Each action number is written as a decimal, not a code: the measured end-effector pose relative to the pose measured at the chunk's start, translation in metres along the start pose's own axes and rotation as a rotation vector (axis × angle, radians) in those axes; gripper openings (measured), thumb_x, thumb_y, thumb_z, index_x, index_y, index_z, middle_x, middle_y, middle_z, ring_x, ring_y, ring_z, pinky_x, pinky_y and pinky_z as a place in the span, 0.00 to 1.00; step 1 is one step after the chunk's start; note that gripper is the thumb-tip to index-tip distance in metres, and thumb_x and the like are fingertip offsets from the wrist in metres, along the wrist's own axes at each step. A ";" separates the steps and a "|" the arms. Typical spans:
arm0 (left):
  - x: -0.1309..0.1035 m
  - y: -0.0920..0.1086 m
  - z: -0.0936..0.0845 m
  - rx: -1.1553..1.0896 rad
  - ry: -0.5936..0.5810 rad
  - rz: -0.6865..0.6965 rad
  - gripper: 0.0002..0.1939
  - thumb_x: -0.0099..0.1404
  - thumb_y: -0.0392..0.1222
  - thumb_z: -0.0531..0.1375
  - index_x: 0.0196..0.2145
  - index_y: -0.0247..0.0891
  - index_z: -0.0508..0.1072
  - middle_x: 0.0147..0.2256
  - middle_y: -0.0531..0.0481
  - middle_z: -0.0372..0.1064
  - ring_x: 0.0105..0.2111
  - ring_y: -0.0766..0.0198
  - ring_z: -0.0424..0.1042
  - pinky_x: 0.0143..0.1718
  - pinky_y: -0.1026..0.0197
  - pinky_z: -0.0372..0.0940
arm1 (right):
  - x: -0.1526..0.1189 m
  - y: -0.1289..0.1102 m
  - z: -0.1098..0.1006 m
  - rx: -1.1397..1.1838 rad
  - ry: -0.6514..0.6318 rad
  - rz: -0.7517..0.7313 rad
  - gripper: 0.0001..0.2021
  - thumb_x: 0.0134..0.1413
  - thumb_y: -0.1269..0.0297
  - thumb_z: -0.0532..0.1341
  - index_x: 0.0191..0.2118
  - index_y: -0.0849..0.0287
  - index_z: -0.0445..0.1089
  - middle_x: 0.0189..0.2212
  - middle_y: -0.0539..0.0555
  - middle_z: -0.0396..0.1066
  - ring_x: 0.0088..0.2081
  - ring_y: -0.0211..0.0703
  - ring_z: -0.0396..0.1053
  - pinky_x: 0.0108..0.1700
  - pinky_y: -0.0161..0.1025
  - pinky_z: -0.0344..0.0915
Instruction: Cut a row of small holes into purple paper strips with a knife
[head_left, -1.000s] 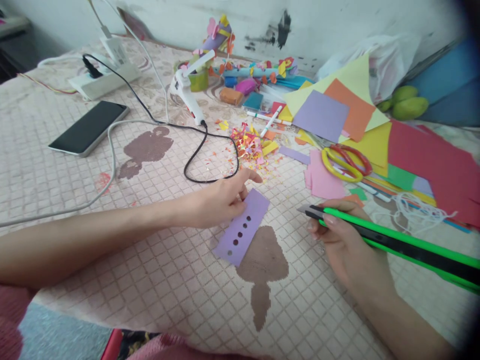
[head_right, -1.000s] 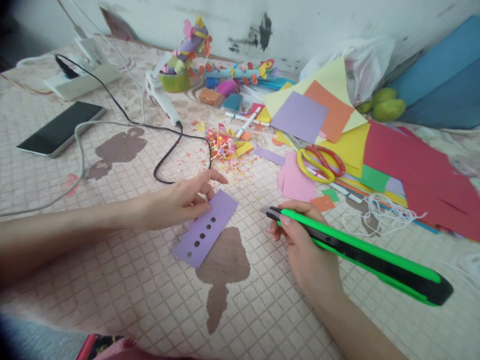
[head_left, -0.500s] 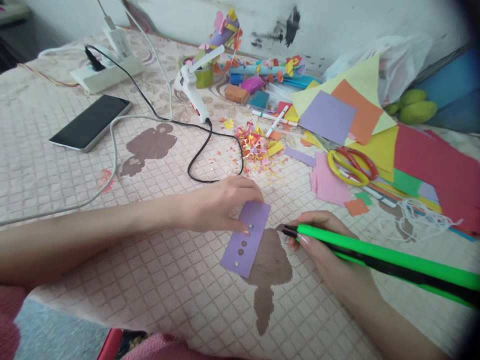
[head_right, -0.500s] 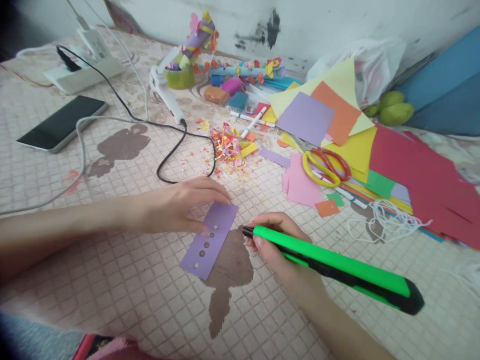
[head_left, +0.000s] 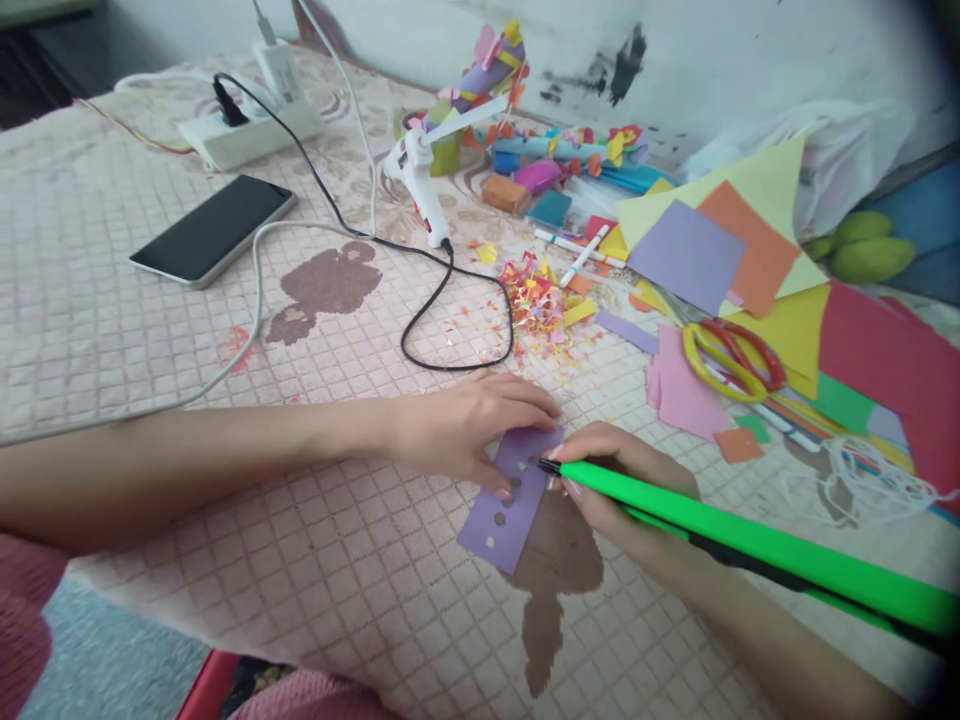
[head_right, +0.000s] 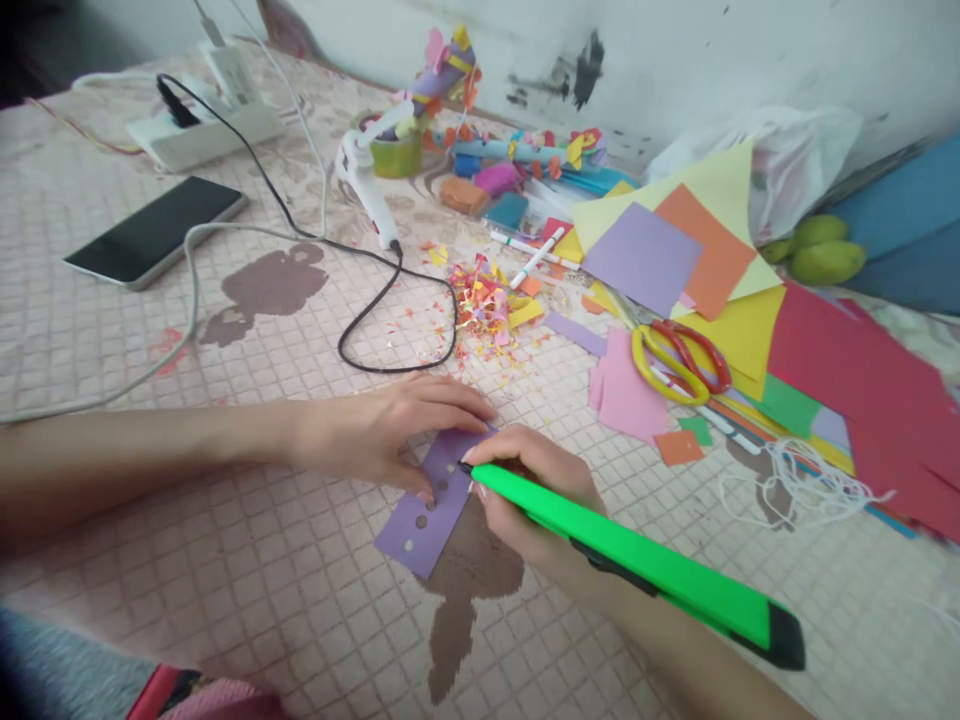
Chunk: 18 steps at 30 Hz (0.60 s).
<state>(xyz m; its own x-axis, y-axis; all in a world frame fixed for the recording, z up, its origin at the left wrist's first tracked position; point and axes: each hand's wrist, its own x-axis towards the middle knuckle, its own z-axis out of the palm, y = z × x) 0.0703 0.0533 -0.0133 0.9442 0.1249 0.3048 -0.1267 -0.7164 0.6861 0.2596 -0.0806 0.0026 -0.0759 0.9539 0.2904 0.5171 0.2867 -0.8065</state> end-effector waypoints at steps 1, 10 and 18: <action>0.000 -0.001 0.000 -0.002 0.004 0.002 0.26 0.61 0.46 0.69 0.54 0.32 0.71 0.57 0.34 0.68 0.59 0.47 0.67 0.60 0.46 0.60 | 0.001 0.002 0.000 0.005 -0.008 -0.012 0.09 0.56 0.75 0.61 0.37 0.51 0.72 0.30 0.48 0.76 0.28 0.38 0.75 0.30 0.35 0.72; 0.000 -0.001 0.001 -0.022 -0.008 -0.001 0.27 0.62 0.47 0.68 0.54 0.31 0.71 0.58 0.34 0.68 0.59 0.47 0.67 0.61 0.47 0.60 | -0.004 0.021 -0.002 0.091 -0.074 0.008 0.11 0.57 0.76 0.62 0.40 0.50 0.72 0.33 0.47 0.75 0.31 0.36 0.74 0.33 0.34 0.70; 0.001 -0.001 -0.001 -0.024 -0.014 -0.001 0.27 0.62 0.46 0.68 0.54 0.30 0.71 0.58 0.33 0.68 0.59 0.47 0.66 0.61 0.46 0.59 | -0.004 0.020 -0.004 0.092 -0.098 0.003 0.12 0.58 0.76 0.61 0.41 0.49 0.72 0.34 0.46 0.74 0.32 0.35 0.73 0.36 0.33 0.70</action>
<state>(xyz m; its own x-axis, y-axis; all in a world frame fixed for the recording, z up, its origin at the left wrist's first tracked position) 0.0714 0.0550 -0.0128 0.9484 0.1158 0.2953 -0.1333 -0.6993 0.7023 0.2737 -0.0787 -0.0130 -0.1599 0.9576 0.2395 0.4374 0.2863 -0.8525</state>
